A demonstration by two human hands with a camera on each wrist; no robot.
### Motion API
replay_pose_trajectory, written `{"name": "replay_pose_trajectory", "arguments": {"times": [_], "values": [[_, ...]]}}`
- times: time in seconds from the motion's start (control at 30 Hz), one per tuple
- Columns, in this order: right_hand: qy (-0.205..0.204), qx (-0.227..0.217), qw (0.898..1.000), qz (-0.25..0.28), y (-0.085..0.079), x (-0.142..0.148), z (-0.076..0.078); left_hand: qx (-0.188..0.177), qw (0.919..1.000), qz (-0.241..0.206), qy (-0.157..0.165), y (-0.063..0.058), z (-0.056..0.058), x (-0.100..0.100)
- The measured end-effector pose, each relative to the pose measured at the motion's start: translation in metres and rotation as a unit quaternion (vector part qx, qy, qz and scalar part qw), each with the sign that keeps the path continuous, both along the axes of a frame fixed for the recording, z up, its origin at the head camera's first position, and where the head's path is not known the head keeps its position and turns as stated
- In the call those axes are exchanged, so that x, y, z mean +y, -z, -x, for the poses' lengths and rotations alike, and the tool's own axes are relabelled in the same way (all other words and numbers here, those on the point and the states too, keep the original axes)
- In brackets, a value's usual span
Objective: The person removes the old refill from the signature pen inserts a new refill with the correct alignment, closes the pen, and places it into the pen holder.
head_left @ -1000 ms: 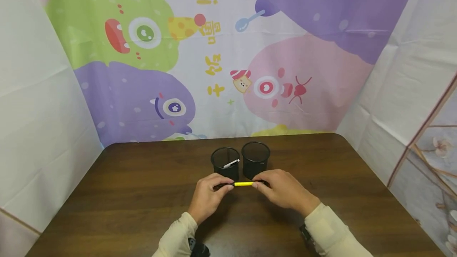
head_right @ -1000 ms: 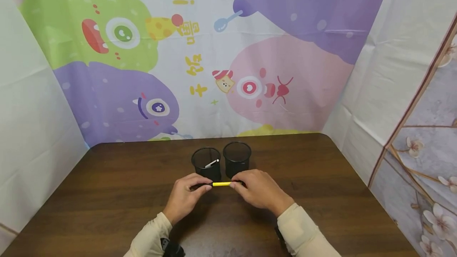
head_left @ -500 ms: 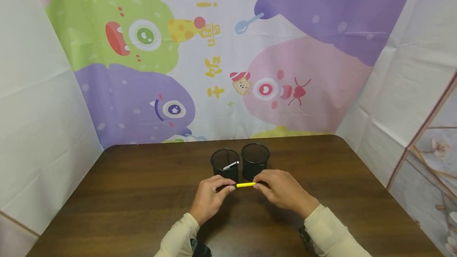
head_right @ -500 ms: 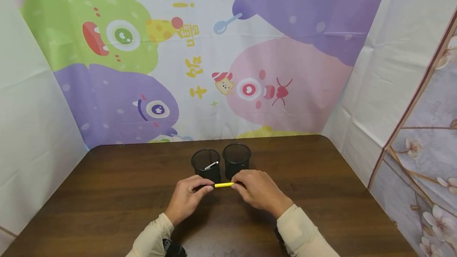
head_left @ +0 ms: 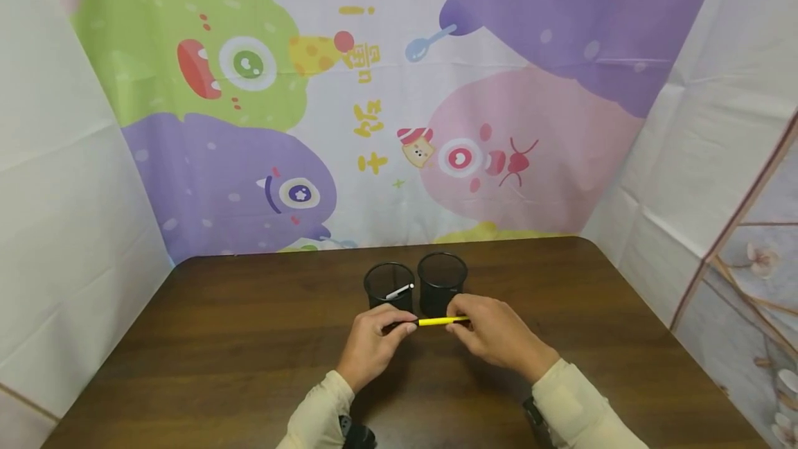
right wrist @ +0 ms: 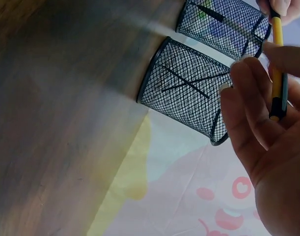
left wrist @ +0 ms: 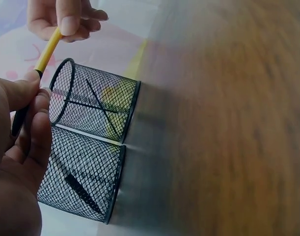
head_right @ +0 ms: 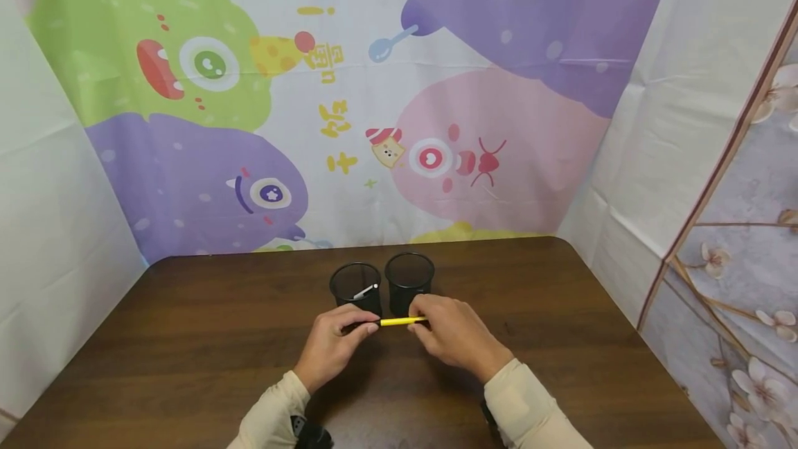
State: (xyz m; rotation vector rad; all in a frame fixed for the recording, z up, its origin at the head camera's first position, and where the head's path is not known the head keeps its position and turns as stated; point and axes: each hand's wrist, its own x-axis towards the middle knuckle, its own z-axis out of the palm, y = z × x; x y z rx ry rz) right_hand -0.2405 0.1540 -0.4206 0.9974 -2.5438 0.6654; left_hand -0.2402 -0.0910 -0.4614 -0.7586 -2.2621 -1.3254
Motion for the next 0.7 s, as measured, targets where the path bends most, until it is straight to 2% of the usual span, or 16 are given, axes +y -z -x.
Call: {"name": "replay_pose_trajectory", "arguments": {"times": [0.17,0.43,0.7], "values": [[-0.001,-0.018,1.0,-0.018,0.0005,-0.0016,0.0021,0.014,0.9999,0.001,0.005,-0.0002,0.0023,0.0018],[-0.017,0.026,0.999,-0.021,0.0015,-0.0067,0.0045,0.018,0.9998,0.002,-0.004,-0.0015,0.0063,0.0009],[0.0,0.019,1.0,-0.013,0.0011,-0.0083,0.0044,0.009,0.9999,-0.003,0.003,-0.0006,0.0061,0.0001]]}}
